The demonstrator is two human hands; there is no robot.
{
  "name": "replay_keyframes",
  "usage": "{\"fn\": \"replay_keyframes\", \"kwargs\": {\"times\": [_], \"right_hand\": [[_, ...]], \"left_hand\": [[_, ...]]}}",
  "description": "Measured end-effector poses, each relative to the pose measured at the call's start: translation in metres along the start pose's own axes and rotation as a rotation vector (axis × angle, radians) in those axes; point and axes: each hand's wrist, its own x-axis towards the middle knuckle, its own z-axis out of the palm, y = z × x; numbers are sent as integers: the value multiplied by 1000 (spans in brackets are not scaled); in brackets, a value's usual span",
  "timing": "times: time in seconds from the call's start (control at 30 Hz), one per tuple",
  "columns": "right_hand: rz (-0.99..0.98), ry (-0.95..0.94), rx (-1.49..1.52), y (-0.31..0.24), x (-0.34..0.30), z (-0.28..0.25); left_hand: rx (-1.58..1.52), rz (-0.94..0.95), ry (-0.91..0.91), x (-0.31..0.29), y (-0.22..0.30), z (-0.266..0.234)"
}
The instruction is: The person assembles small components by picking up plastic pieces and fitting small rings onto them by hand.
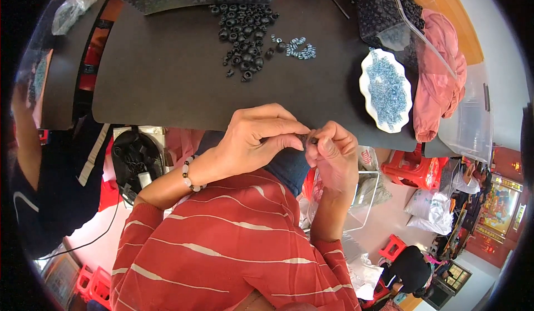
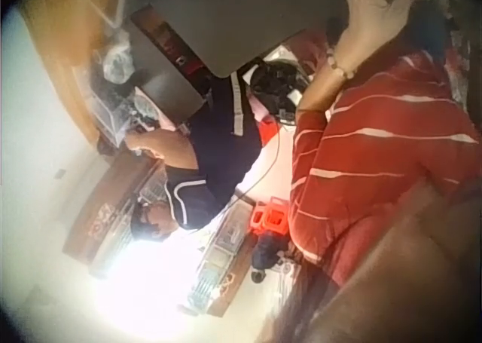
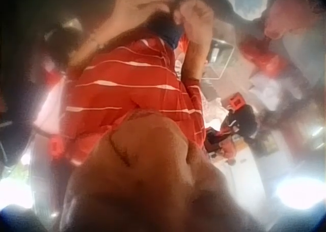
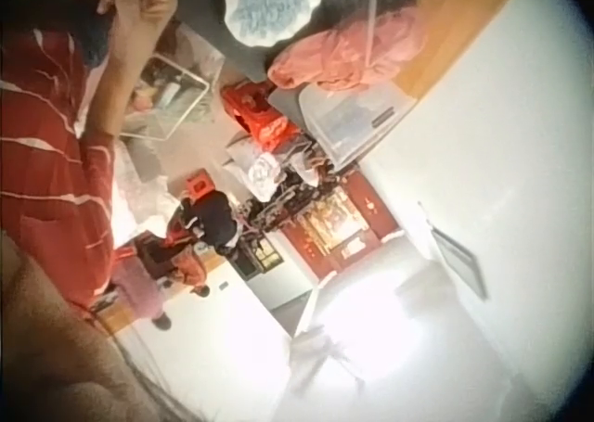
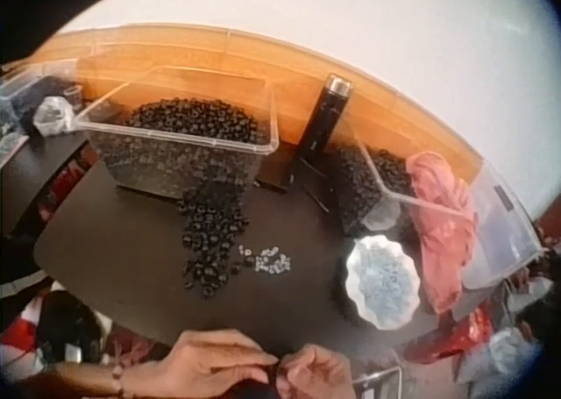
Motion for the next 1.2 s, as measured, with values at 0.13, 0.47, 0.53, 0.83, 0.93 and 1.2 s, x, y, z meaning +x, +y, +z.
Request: {"fn": "replay_keyframes", "kwargs": {"times": [0.13,0.47,0.53,0.83,0.93,1.2], "right_hand": [[9,-15,14,-2,-1,2],[47,8,-75,-2,-4,3],[42,1,-87,-1,-4,2],[42,-17,-84,6,-5,3],[46,-32,-65,7,-6,2],[3,-6,-208,2,-11,12]], "left_hand": [[-5,-3,4,0,0,-2],[11,61,-4,-2,-1,-3],[10,59,-3,-3,-3,-3],[67,112,-7,-6,-2,-2],[153,192,-10,-6,1,-2],[358,290,-9,-11,12,2]]}}
